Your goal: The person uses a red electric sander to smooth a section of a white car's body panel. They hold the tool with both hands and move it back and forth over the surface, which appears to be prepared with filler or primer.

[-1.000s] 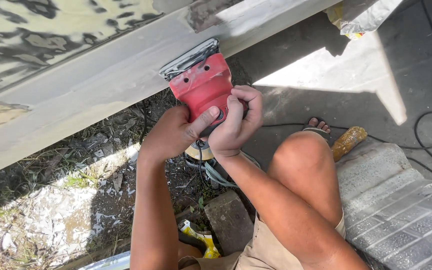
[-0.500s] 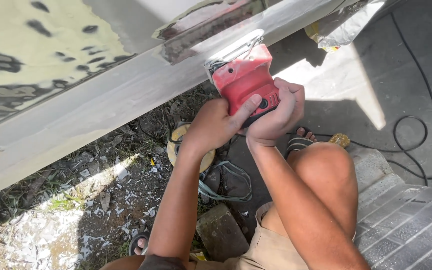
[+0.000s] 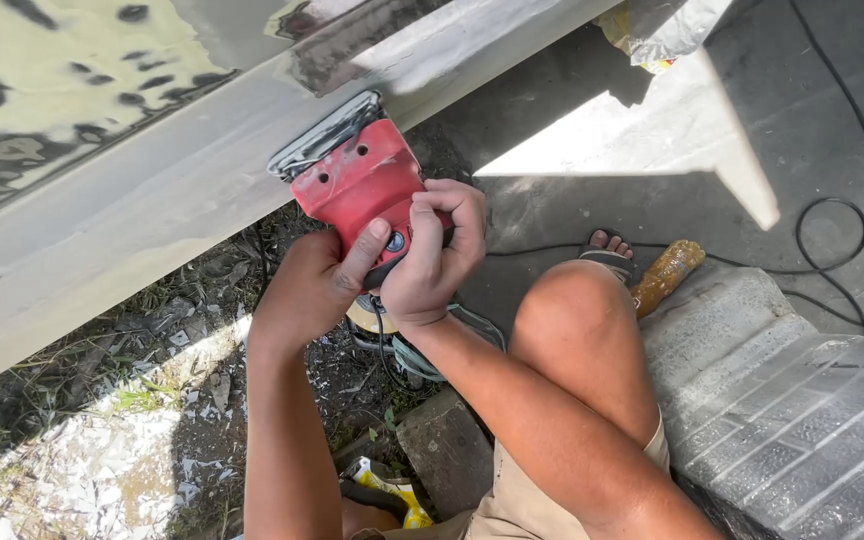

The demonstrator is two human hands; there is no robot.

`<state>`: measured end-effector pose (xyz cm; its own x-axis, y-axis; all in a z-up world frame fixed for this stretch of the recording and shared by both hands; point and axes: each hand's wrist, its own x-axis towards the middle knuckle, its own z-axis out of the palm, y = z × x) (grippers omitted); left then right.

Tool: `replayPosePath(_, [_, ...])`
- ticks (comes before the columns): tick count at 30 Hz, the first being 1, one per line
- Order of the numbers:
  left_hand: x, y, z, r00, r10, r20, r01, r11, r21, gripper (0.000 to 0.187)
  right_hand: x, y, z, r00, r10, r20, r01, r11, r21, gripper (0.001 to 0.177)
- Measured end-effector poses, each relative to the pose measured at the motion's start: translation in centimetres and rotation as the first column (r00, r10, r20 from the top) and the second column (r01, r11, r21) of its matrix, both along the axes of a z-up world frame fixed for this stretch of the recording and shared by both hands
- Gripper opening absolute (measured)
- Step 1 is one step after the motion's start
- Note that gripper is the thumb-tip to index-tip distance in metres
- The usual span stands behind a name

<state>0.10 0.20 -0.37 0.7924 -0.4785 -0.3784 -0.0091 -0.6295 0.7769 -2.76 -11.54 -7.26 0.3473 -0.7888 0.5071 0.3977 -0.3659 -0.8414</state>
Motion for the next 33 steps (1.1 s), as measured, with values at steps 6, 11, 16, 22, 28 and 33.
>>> replayPosePath(6, [0.5,-4.6,1.2,0.999,-0.036,0.039,0.038,0.996,-0.075,0.071,1.6,-6.2,-5.2,0.99,-0.14,-0.016,0.127,0.935,-0.332,0.027])
replayPosePath(11, [0.6,-9.7,3.9,0.996,-0.054,0.066,0.06,0.993,-0.102,0.071,0.8,-8.8,0.8,0.98,-0.086,-0.178,0.099,0.993,0.065,0.019])
replayPosePath(16, [0.6,-11.1,4.0,0.996,-0.046,0.075,0.048,0.999,-0.023,0.079,0.2,-8.7,3.4,0.97,-0.111,-0.218,0.145,0.979,0.144,0.017])
replayPosePath(22, [-0.3,-7.2,4.9,0.998,-0.031,0.063,0.027,0.997,0.073,0.077,0.6,-5.4,2.2,0.98,-0.088,-0.178,0.114,0.983,0.142,0.017])
replayPosePath(28, [-0.7,-2.1,2.7,0.999,0.031,0.019,-0.033,0.995,0.093,0.075,0.7,-1.4,-1.7,0.994,-0.075,-0.078,0.073,0.997,-0.021,0.019])
replayPosePath(33, [-0.2,-2.3,1.9,0.998,0.048,0.037,-0.051,0.996,0.07,0.078,0.8,-1.9,-3.1,0.997,-0.072,-0.029,0.067,0.989,-0.134,0.022])
